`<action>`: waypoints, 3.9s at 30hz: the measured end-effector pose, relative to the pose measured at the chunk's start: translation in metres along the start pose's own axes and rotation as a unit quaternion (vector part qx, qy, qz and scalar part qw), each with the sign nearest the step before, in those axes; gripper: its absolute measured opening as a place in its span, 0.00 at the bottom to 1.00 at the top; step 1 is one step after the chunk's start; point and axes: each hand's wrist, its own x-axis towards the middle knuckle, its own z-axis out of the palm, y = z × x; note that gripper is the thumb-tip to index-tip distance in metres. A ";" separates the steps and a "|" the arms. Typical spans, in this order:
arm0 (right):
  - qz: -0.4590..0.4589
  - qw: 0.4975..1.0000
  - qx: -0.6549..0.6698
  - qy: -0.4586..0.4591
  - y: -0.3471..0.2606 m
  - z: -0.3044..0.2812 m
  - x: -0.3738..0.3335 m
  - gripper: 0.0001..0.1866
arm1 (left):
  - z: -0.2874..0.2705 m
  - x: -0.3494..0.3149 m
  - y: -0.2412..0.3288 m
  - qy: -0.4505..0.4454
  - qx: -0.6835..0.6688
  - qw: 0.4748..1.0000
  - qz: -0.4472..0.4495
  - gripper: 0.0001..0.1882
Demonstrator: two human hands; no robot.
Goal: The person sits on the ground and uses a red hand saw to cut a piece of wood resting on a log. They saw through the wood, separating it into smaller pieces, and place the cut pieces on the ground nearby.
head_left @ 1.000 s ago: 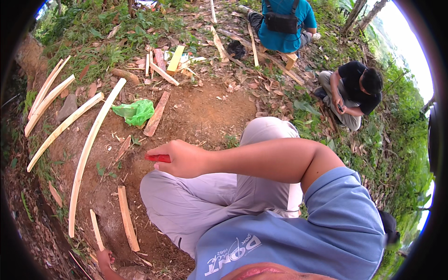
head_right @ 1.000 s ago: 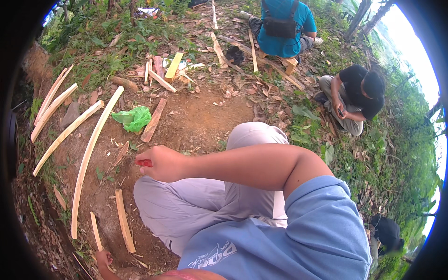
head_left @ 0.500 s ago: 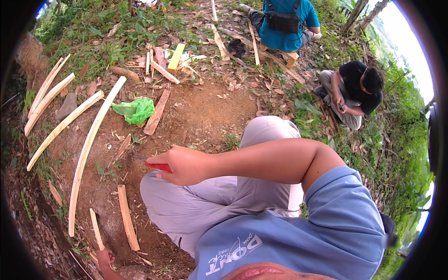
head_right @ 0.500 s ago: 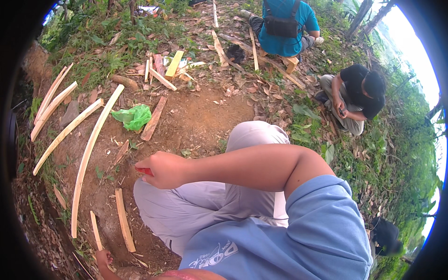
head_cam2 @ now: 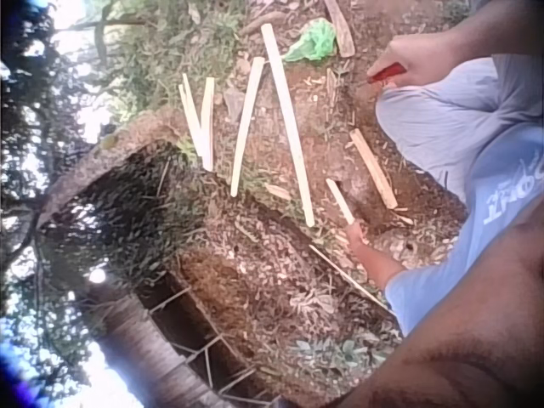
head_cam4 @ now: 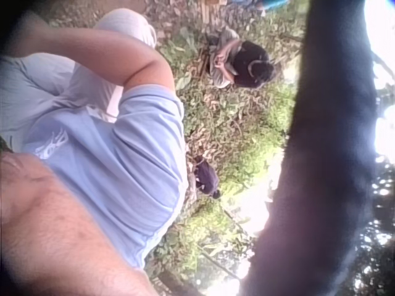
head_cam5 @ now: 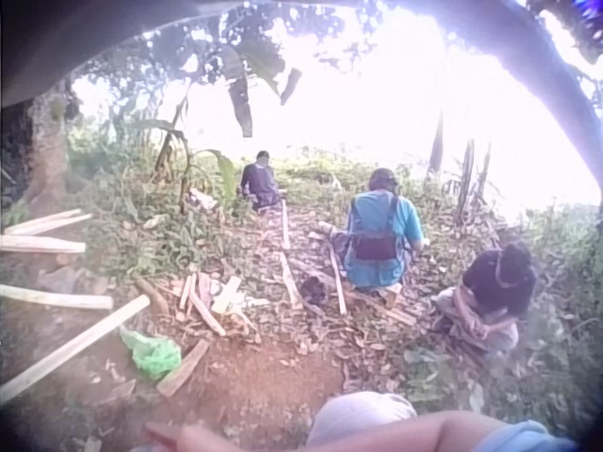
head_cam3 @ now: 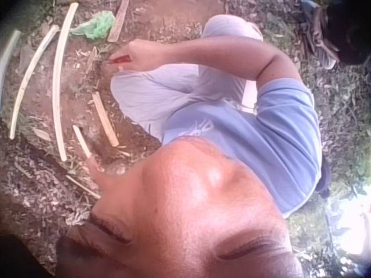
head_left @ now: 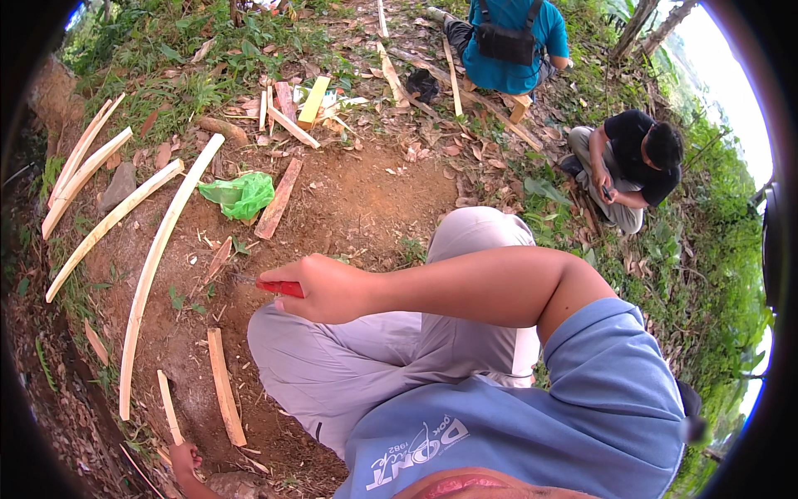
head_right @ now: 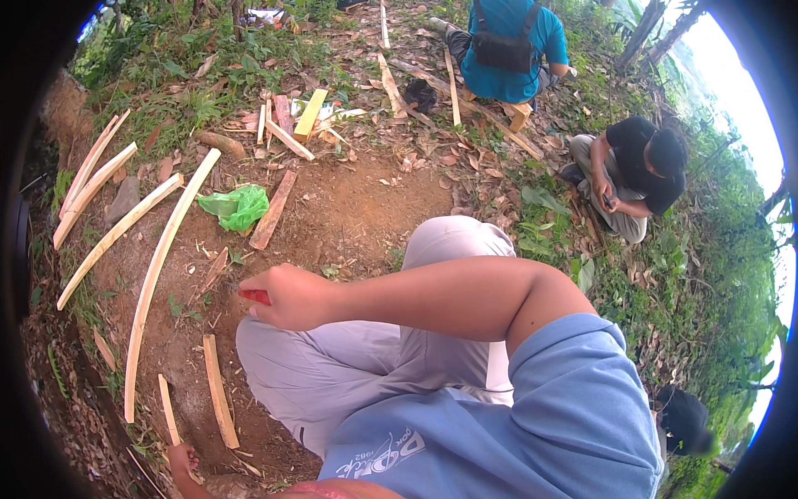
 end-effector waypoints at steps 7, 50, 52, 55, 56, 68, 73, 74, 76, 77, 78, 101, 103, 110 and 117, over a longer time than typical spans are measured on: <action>0.036 0.999 0.011 -0.012 -0.005 -0.005 0.003 0.28 | 0.000 -0.006 0.001 0.010 0.010 1.000 -0.003 0.10; 0.194 0.848 0.446 0.211 -0.012 -0.039 0.016 0.28 | 0.002 -0.035 0.019 0.094 0.050 0.991 0.082 0.16; 0.203 0.840 0.459 0.205 -0.007 -0.040 0.021 0.29 | 0.000 -0.045 0.029 0.104 0.068 0.988 0.092 0.16; 0.220 0.837 0.460 0.198 0.002 -0.034 0.027 0.30 | 0.003 -0.054 0.037 0.114 0.088 0.986 0.079 0.17; 0.229 0.840 0.447 0.204 -0.003 -0.030 0.025 0.30 | 0.003 -0.059 0.039 0.111 0.093 0.987 0.075 0.17; 0.187 0.899 0.324 0.228 -0.010 -0.028 0.018 0.32 | 0.003 -0.079 0.048 0.096 0.070 0.991 0.065 0.17; 0.235 0.882 0.362 0.188 0.005 -0.028 0.015 0.33 | 0.002 -0.072 0.047 0.100 0.072 0.990 0.075 0.17; 0.237 0.882 0.361 0.188 0.005 -0.026 0.014 0.33 | 0.002 -0.071 0.045 0.103 0.072 0.989 0.075 0.17; 0.239 0.884 0.358 0.184 -0.001 -0.020 0.016 0.34 | 0.003 -0.073 0.041 0.113 0.067 0.989 0.070 0.17; 0.235 0.882 0.362 0.190 -0.001 -0.018 0.016 0.33 | 0.003 -0.073 0.041 0.114 0.076 0.988 0.073 0.17; 0.232 0.881 0.365 0.194 0.000 -0.018 0.016 0.33 | 0.005 -0.074 0.043 0.115 0.084 0.987 0.073 0.17; 0.092 0.965 0.110 0.219 -0.026 -0.002 0.011 0.26 | -0.006 -0.092 0.058 0.058 0.098 0.993 0.014 0.28; 0.091 0.965 0.122 0.212 -0.025 -0.006 0.011 0.26 | -0.006 -0.091 0.056 0.059 0.095 0.994 0.017 0.29; 0.110 0.962 0.166 0.187 -0.024 -0.006 0.008 0.27 | -0.002 -0.098 0.062 0.120 0.195 0.973 0.026 0.29; 0.108 0.965 0.175 0.165 -0.019 -0.004 0.009 0.27 | 0.005 -0.115 0.073 0.181 0.259 0.948 0.024 0.26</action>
